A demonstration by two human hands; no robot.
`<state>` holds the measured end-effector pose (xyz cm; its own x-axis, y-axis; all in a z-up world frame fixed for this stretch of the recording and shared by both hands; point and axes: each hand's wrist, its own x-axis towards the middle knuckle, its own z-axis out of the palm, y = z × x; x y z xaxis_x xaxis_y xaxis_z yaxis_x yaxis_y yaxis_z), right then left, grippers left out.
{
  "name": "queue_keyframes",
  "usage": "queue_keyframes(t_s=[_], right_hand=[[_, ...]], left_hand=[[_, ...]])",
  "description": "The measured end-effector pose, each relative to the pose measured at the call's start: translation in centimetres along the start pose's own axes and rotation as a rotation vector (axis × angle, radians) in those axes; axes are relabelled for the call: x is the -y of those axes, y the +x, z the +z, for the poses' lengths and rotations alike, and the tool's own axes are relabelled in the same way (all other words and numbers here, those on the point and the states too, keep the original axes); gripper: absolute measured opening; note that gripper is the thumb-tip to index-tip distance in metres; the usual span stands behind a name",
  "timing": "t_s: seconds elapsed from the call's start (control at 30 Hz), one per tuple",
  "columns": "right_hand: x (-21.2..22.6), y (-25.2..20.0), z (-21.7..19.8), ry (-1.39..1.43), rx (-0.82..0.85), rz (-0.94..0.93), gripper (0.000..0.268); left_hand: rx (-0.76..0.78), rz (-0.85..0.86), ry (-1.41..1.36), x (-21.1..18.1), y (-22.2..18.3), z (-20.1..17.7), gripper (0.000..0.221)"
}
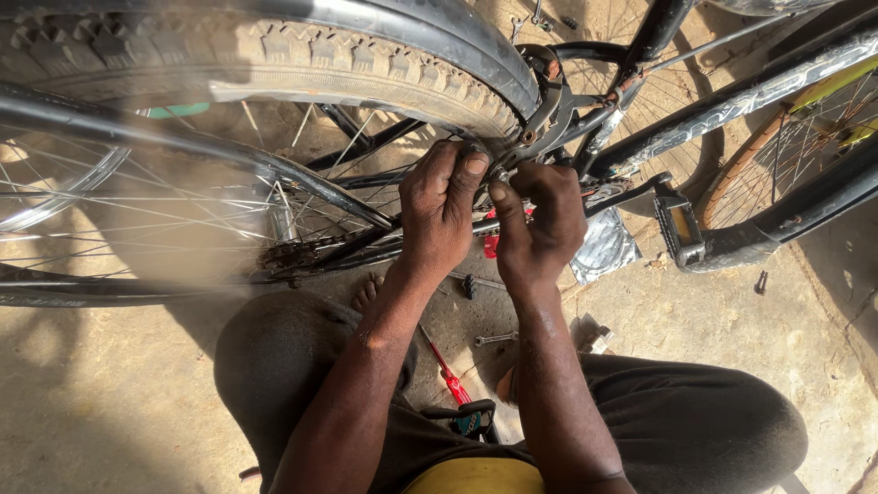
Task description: The person uses a wrench to loosen and remove a bolt from the rear frame of a bicycle. They manipulate a screwdriver and the bicycle chain while working on the wheel assembly.
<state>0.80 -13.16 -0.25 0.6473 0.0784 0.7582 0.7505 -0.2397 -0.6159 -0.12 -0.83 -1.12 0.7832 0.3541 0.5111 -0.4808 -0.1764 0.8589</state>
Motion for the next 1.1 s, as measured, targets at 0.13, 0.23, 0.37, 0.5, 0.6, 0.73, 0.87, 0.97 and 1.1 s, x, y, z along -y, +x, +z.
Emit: queue_keyframes(t_s=[0.13, 0.23, 0.37, 0.5, 0.6, 0.73, 0.87, 0.97, 1.1], right_hand=[[-0.2, 0.6, 1.0, -0.153, -0.044, -0.067, 0.019], [0.4, 1.3, 0.1, -0.274, 0.020, 0.067, 0.023], [1.5, 1.8, -0.6, -0.175, 0.143, 0.080, 0.023], [1.8, 2.0, 0.2, -0.529, 0.210, 0.196, 0.030], [2.0, 3.3, -0.8, -0.547, 0.300, 0.296, 0.032], [2.7, 3.7, -1.9, -0.467, 0.359, -0.030, 0.021], [2.2, 4.3, -1.3, -0.629, 0.408, 0.016, 0.017], [2.6, 4.5, -2.4, -0.613, 0.431, 0.026, 0.020], [2.0, 3.7, -1.6, -0.662, 0.420, -0.132, 0.021]], left_hand=[[0.000, -0.017, -0.053, 0.1, -0.1, 0.0, 0.037], [-0.009, 0.002, -0.011, 0.1, -0.2, 0.1, 0.037], [0.016, -0.025, 0.013, 0.2, -0.3, 0.1, 0.037], [-0.008, 0.003, -0.002, 0.0, -0.2, 0.1, 0.039], [-0.009, 0.014, 0.001, -0.3, -0.3, 0.1, 0.038], [-0.007, 0.026, 0.019, 0.2, -0.3, 0.2, 0.037], [-0.020, 0.040, 0.039, 0.0, -0.2, 0.3, 0.037], [-0.038, 0.023, 0.013, -0.2, -0.1, 0.2, 0.036], [-0.035, 0.014, 0.062, 0.1, -0.5, 0.3, 0.036]])
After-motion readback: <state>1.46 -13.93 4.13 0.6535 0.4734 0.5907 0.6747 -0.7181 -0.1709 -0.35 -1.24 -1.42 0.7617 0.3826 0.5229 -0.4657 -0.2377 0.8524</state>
